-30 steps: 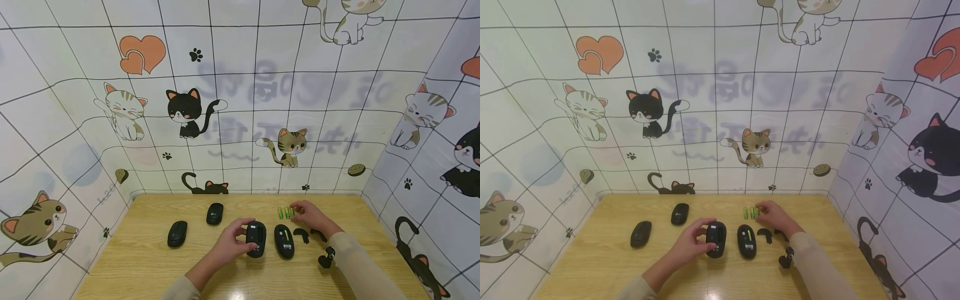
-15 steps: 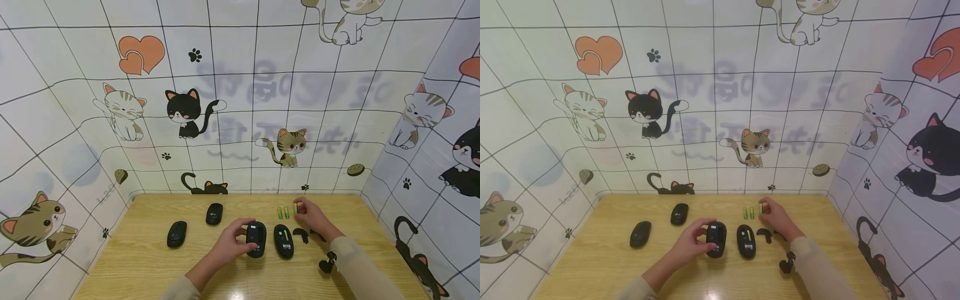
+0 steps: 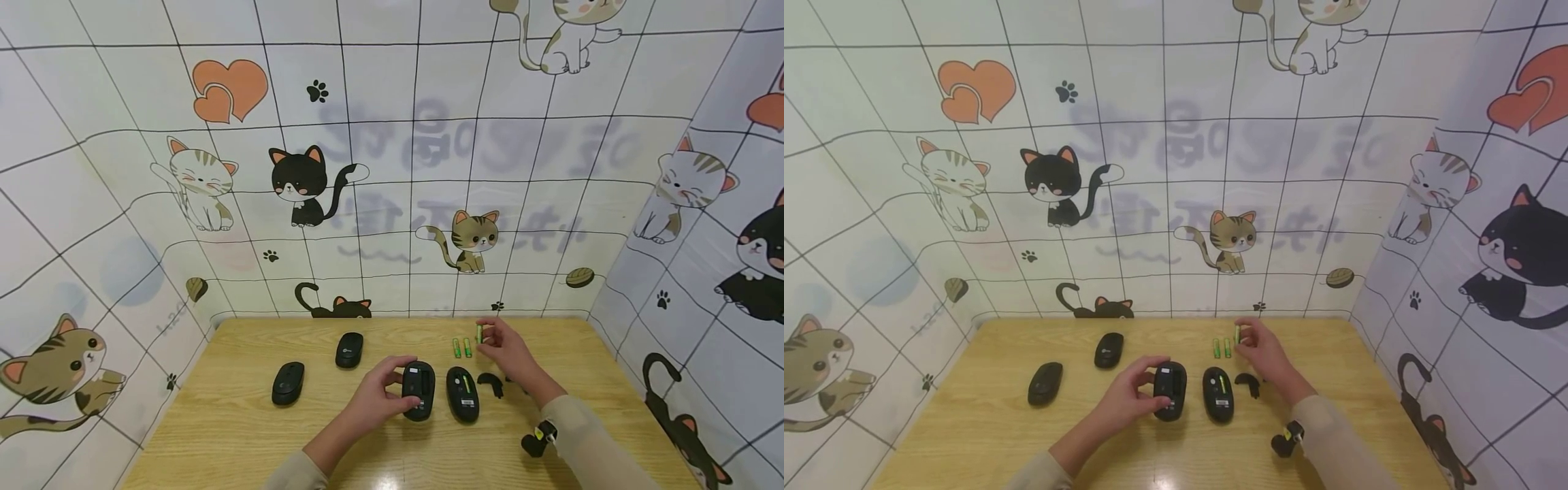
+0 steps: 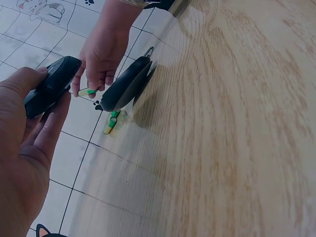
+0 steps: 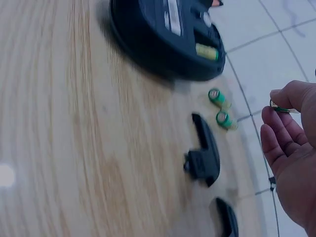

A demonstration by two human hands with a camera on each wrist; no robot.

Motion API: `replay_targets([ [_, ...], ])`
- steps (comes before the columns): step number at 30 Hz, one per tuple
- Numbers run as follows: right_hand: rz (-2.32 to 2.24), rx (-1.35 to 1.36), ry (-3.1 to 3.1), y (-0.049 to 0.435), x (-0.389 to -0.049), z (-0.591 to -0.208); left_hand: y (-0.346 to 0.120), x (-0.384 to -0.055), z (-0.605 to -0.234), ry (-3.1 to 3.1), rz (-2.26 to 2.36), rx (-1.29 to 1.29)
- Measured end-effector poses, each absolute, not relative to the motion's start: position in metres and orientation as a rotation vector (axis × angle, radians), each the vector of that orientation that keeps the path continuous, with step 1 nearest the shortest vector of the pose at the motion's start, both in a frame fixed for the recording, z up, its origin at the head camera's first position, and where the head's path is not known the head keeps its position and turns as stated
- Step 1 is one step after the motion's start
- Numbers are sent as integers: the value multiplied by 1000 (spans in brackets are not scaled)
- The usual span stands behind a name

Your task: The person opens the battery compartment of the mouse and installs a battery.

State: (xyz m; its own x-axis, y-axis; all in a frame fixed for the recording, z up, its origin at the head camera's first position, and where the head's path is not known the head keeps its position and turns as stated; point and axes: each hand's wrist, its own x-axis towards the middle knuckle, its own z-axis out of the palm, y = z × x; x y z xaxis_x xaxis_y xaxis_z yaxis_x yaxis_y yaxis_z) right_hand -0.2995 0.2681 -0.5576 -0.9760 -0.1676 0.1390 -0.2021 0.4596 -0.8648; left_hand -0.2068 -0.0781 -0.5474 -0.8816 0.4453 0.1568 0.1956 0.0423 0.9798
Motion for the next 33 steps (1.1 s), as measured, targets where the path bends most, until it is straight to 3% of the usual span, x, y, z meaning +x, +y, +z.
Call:
replay_targets([
  [20, 1961, 568, -2508, 209, -263, -519, -80, -208, -551, 2110, 1971, 673],
  [33, 1958, 616, -2531, 189, -246, -506, -80, -209, -553, 2121, 1972, 643],
])
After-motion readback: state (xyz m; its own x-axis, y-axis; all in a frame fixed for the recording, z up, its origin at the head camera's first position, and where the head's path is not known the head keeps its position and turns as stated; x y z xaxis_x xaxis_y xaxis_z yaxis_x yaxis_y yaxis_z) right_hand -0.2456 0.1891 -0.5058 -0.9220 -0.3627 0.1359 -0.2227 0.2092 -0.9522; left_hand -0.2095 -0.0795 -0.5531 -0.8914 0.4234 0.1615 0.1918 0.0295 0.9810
